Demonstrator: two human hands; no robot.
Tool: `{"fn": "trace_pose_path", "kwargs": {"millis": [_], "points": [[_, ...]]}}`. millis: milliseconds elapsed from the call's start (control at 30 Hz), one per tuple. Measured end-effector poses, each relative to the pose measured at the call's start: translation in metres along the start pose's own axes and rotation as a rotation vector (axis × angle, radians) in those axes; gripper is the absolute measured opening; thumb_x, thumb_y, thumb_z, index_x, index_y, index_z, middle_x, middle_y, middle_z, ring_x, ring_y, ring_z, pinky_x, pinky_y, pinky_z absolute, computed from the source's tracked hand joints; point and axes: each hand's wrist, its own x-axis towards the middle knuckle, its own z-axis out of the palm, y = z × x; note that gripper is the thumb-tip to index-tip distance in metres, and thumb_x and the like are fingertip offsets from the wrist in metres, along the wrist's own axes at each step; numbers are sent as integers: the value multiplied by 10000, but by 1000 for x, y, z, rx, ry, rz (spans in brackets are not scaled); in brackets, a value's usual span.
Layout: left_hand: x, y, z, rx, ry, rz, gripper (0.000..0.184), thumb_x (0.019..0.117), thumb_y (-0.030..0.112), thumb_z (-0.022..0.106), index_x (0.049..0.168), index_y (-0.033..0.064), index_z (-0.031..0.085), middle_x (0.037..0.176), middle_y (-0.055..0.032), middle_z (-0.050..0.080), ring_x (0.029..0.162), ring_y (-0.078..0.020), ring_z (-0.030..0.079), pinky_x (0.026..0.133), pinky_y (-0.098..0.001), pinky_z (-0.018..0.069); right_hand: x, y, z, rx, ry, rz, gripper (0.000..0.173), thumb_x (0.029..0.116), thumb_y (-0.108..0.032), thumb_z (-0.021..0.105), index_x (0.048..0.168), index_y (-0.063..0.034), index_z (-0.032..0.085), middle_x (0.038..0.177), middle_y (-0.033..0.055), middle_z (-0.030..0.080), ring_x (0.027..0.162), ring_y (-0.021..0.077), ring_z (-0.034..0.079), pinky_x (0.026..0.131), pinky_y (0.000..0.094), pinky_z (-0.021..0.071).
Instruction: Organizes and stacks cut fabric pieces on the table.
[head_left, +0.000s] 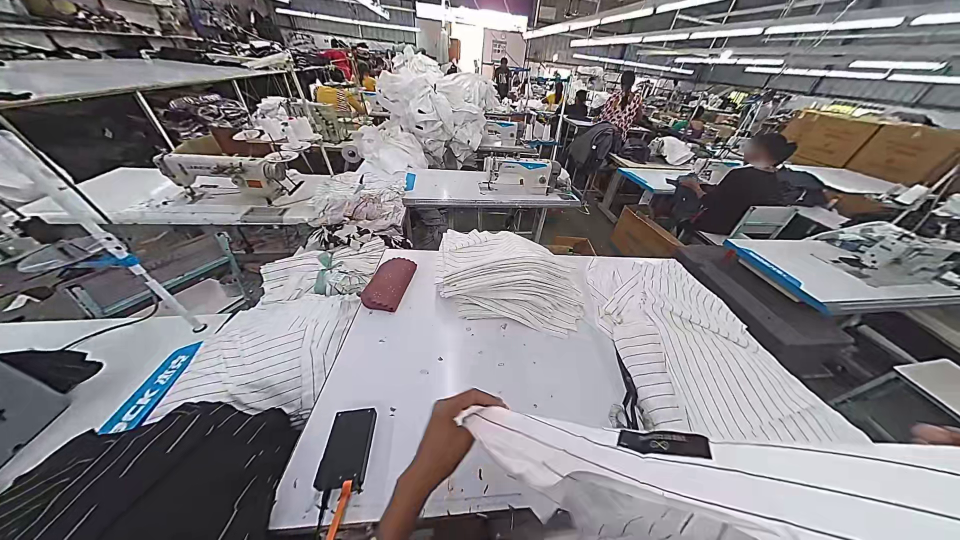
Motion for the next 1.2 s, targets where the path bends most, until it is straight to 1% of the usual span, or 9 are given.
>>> {"fn": "trace_pose_path", "kwargs": {"millis": [167, 267, 367, 433, 567, 667, 867, 1100, 1200], "points": [[2, 98, -50, -301, 553, 135, 152, 979, 457, 607, 999, 370, 731, 939, 242, 708, 860, 120, 639, 776, -82, 520, -50, 31, 36, -143, 363, -191, 190, 1002, -35, 485, 1056, -55, 666, 1048, -95, 727, 1032, -19, 661, 960, 204, 531], [27, 101, -77, -449, 459, -40, 334, 1076, 144, 375, 1307, 22, 583, 1165, 32, 681, 1066, 12, 601, 958, -167, 476, -27, 27, 66, -9, 377, -39, 330, 1102, -135, 350, 1324, 54, 505, 1131, -56, 671, 1064, -60, 621, 953, 152, 504], [35, 54, -75, -426, 564, -430, 401, 1117, 119, 212, 1217, 18, 586, 1030, 6, 741, 919, 44, 679, 829, -140, 553, 2, 86, 83, 211, 413, 438, 406, 1133, -333, 241, 1313, -127, 542, 1092, -78, 725, 999, -30, 683, 870, 192, 587], [-14, 17, -86, -316, 490, -584, 525, 1138, 301, 156, 1483, -12, 400, 1310, -78, 639, 1124, 11, 622, 963, -196, 513, -28, 128, 66, 64, 246, 788, 512, 1127, -413, 194, 1411, -111, 495, 1123, -27, 703, 990, 5, 678, 842, 230, 584], [-146, 29, -106, -415, 217, -734, 201, 1043, 258, 524, 1176, 147, 628, 997, 82, 715, 920, 26, 670, 868, -211, 560, -114, 170, 32, -89, -230, 1042, 110, 943, -36, 595, 1022, -101, 633, 821, -45, 742, 739, 52, 713, 729, 265, 612], [-152, 10, -126, -446, -166, -588, 127, 865, 293, 776, 976, 353, 788, 908, 157, 775, 815, 43, 708, 769, -190, 590, -111, 157, 30, -57, 1, 924, 135, 946, 32, 584, 946, -94, 632, 747, -61, 725, 668, 37, 694, 675, 242, 608], [-50, 53, -136, -264, 422, -265, 94, 946, 225, 650, 946, 281, 726, 868, 138, 752, 780, 32, 694, 730, -183, 594, -2, 129, 46, 6, 133, 490, 405, 1036, -111, 493, 1436, -69, 448, 1158, -37, 677, 949, 19, 687, 834, 239, 603], [2, 80, -193, -245, 377, 50, 540, 1014, 207, 610, 1495, 357, 416, 1222, 161, 647, 1053, 12, 660, 922, -203, 561, 71, 62, 50, 112, 44, 114, 310, 1033, -73, 536, 1295, -170, 671, 1104, -88, 721, 926, 6, 691, 810, 205, 595], [1, 92, -206, -199, 149, -21, 559, 915, 280, 752, 1436, 345, 561, 1168, 156, 714, 959, 43, 694, 799, -151, 591, 77, 25, 46, -197, -207, -51, 608, 846, 49, 720, 1414, -139, 615, 1342, -63, 662, 1056, 6, 681, 887, 188, 584]]}}
